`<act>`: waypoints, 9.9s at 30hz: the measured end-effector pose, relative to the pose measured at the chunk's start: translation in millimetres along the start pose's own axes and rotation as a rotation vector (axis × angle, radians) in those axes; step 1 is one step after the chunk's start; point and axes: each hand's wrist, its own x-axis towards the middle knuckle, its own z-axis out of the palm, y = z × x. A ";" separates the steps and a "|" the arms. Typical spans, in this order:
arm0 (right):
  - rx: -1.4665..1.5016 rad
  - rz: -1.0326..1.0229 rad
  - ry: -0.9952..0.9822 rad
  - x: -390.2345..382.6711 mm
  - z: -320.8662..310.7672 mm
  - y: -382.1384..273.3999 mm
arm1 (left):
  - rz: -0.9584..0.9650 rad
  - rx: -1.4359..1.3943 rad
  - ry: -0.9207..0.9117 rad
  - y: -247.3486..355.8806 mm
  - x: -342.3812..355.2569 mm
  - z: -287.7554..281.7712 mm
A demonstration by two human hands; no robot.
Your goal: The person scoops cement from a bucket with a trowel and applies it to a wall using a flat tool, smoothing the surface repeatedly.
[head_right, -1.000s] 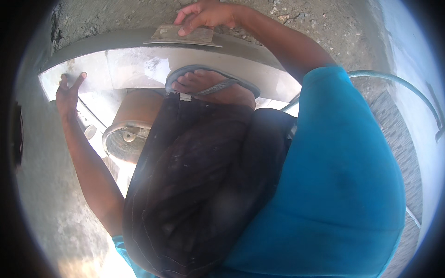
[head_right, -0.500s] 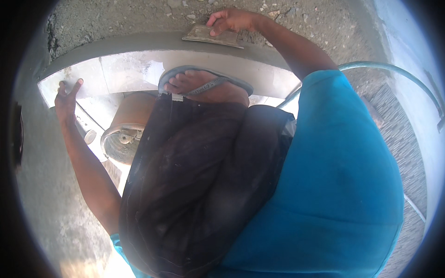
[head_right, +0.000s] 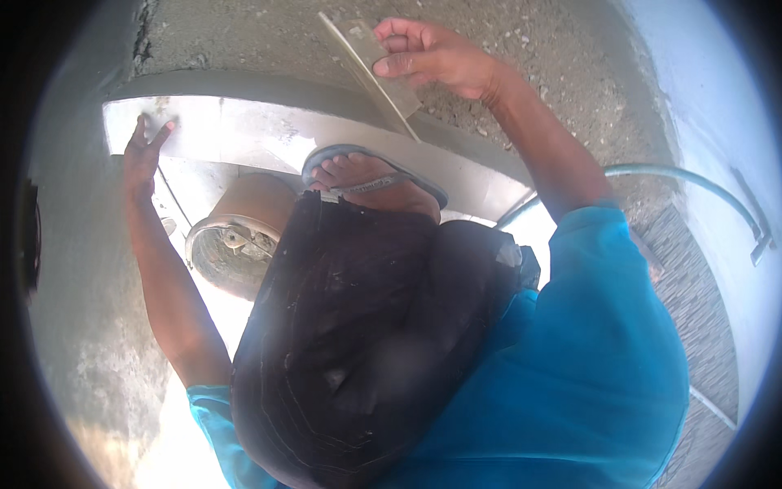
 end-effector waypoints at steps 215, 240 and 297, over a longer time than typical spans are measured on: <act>-0.397 0.260 0.129 -149.1 -143.4 165.6 | 0.037 0.372 -0.197 147.1 -192.1 161.5; -0.110 0.118 0.043 -151.8 -115.1 154.9 | 0.038 0.386 -0.199 132.8 -186.1 165.4; -0.142 0.225 0.099 -42.0 -59.7 118.3 | 0.031 0.356 -0.185 149.9 -191.4 161.5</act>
